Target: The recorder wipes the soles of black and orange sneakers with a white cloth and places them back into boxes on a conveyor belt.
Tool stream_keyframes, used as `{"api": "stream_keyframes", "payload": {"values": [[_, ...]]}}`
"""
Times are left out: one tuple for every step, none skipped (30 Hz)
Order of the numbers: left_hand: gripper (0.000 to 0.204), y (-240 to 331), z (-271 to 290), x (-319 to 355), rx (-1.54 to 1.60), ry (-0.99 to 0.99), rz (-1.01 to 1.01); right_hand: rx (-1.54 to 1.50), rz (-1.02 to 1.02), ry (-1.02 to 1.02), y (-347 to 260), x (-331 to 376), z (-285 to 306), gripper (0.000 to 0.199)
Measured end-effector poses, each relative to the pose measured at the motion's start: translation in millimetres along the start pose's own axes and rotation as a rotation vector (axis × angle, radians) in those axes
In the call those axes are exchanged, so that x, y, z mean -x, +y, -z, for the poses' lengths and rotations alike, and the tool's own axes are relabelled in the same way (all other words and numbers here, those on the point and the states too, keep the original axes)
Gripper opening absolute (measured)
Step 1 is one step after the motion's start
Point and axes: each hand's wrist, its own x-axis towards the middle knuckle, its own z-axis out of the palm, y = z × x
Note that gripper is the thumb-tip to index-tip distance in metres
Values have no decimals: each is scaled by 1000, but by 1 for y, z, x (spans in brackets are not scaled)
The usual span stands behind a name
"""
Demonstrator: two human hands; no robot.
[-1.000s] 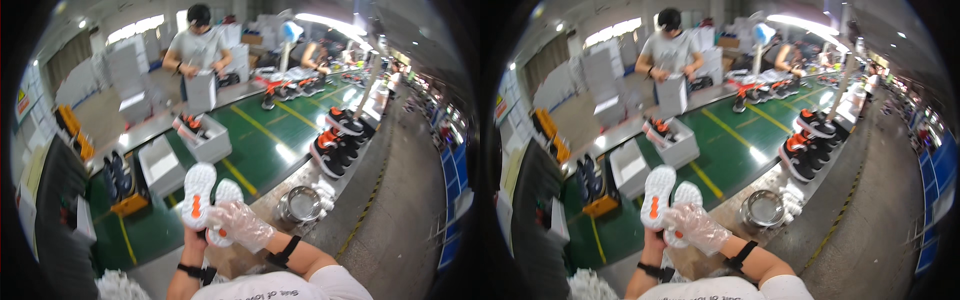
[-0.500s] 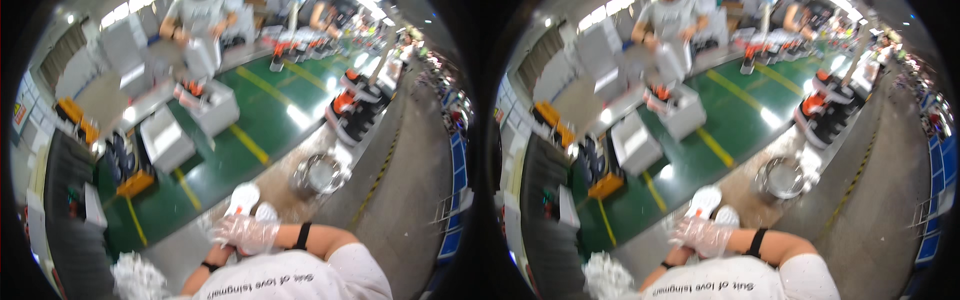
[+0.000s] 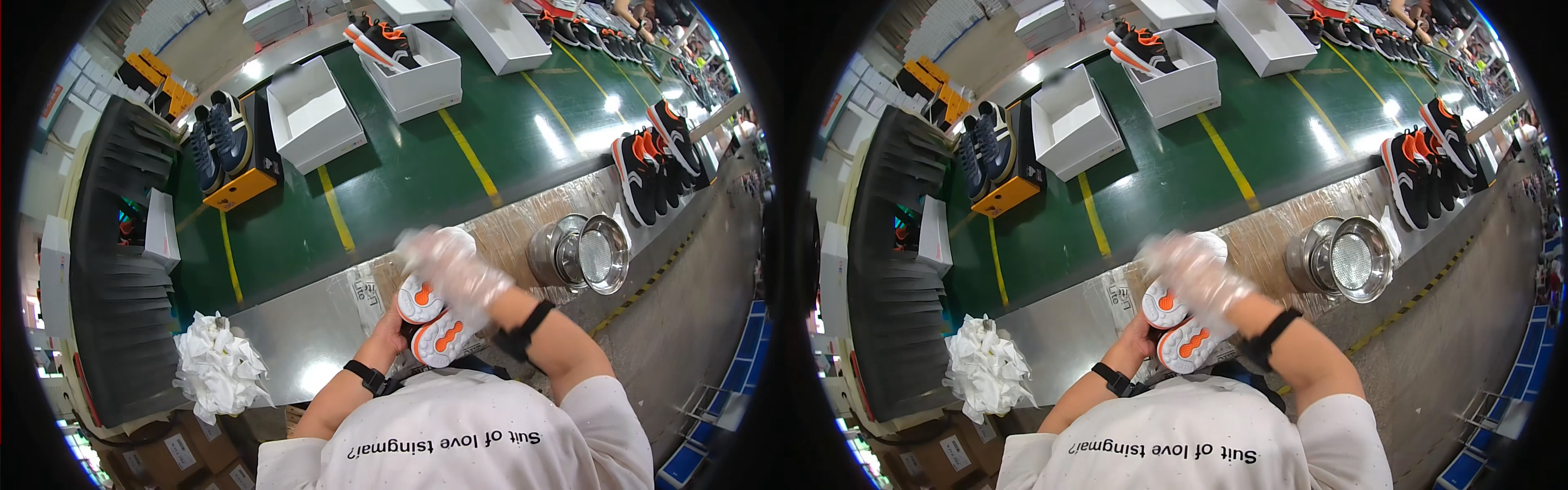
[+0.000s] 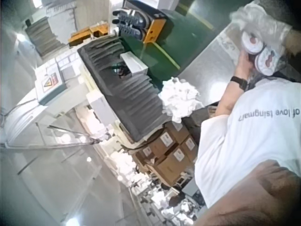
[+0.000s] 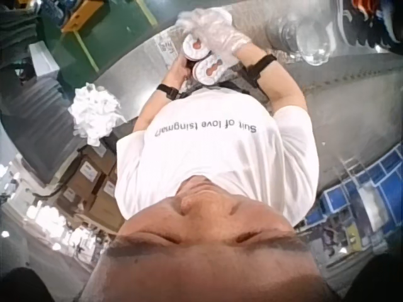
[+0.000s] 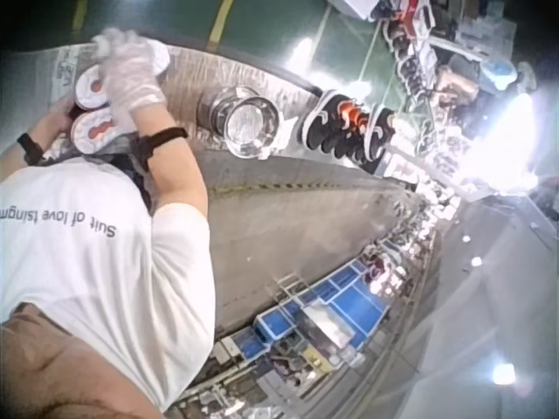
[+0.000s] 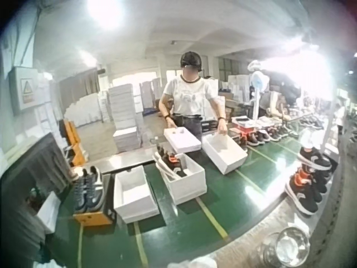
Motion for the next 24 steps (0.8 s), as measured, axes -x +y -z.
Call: {"api": "stream_keyframes", "payload": {"values": [[43, -6, -6, -6, -28, 19, 22, 44, 95, -34, -8, 22, -55, 43], [36, -9, 12, 1, -43, -280, -209, -182, 142, -464, -59, -6, -4, 46], [33, -15, 43, -17, -477, -181, -537, -148, 230, -192, -68, 14, -20, 45], [35, -12, 35, -20, -200, -110, -269, -120, 195, -45, -46, 17, -40, 49], [38, -5, 25, -17, 73, -26, -6, -90, 171, 104, -24, 13, -49, 53], [40, 1, 8, -9, 55, -6, 26, -11, 46, 85, -4, 7, -28, 48], [41, 6, -4, 1, 43, 24, 48, 56, -68, 69, 15, -1, -9, 45], [42, 7, -8, 2, 42, 33, 1, 96, -158, -35, 33, -4, -2, 46], [42, 11, -7, 4, 37, 39, -1, 119, -238, -142, 45, -9, -1, 47], [43, 13, -9, 2, 22, 52, 9, 119, -247, -138, 63, -8, -4, 47], [43, 15, -12, 0, 5, 65, 19, 205, -314, -196, 83, -4, -13, 43], [43, 16, -11, -3, -5, 63, 19, 291, -379, -252, 97, 1, -21, 38], [42, 17, -4, -5, -14, -2, 9, 287, -376, -243, 107, 7, -29, 38], [41, 19, 1, -6, -26, -68, 2, 261, -385, -147, 116, 12, -37, 35], [41, 23, -2, -2, -31, -68, -5, 238, -392, -50, 123, 15, -40, 33], [40, 27, -6, 7, -6, -74, -58, 257, -427, 54, 114, 15, -29, 18], [39, 33, -9, 13, 19, -80, -115, 99, -499, 209, 105, 18, -15, 18], [38, 42, -8, 21, 26, -169, -146, -64, -559, 363, 92, 23, 2, 18], [38, 51, -6, 27, 35, -156, -180, -766, -1029, 301, 70, 25, 19, 23], [38, 57, -21, 27, 2, -247, -216, -743, -906, 480, 100, 61, -16, 34], [39, 68, -16, 33, -11, -295, -286, -498, -937, 411, 76, 55, 8, 41], [41, 73, -18, 30, -39, -241, -364, -493, -1011, 428, 88, 75, -7, 41], [41, 81, -11, 31, -40, -232, -398, -743, -1081, 475, 70, 65, 7, 41], [42, 89, -2, 33, 3, -290, -450, -995, -1146, 511, 51, 57, 22, 41]]}}
